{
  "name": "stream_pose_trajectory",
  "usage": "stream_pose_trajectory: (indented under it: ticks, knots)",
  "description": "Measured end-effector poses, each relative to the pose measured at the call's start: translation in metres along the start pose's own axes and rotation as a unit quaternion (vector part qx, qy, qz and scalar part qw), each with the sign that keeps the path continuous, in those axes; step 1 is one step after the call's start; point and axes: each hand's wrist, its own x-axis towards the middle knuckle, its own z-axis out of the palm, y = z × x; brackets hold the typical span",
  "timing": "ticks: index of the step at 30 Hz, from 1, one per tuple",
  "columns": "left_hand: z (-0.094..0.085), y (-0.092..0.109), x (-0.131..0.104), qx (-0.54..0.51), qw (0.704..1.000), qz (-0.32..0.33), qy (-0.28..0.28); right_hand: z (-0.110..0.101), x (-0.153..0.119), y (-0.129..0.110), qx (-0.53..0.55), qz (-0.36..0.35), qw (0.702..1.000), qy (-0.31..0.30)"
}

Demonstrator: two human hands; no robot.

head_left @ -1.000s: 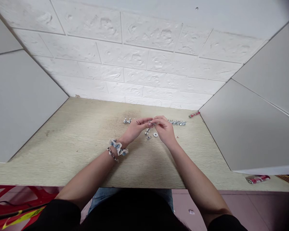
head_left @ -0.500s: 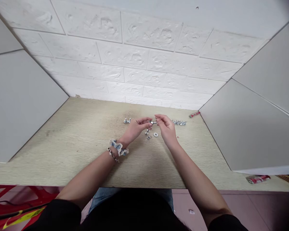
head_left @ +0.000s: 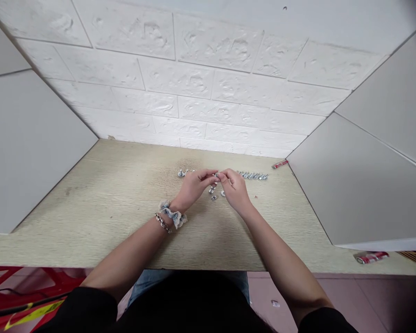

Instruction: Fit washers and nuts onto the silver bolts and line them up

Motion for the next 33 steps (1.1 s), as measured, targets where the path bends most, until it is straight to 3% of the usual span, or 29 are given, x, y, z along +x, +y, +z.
stream_pose_trajectory:
  ticks: [10,13,20,28,33]
  knots:
    - [-0.001,-0.004,0.008,-0.216,0.973,-0.055,-0.058,-0.001,0.000,0.004,0.024,-0.096,0.995,0.027]
    - [-0.001,-0.006,0.008,-0.223,0.971,-0.067,-0.062,-0.001,0.001,0.004,0.039,-0.105,0.993,0.039]
    - [0.002,-0.006,0.007,-0.242,0.967,-0.077,-0.028,-0.004,0.001,0.006,0.075,-0.053,0.993,0.068]
    - [0.004,0.002,0.003,-0.193,0.979,-0.064,-0.031,-0.002,0.002,0.006,0.071,-0.005,0.992,0.100]
    - [0.005,-0.002,0.003,-0.180,0.982,-0.055,-0.017,-0.004,0.003,0.008,0.046,-0.007,0.998,0.031]
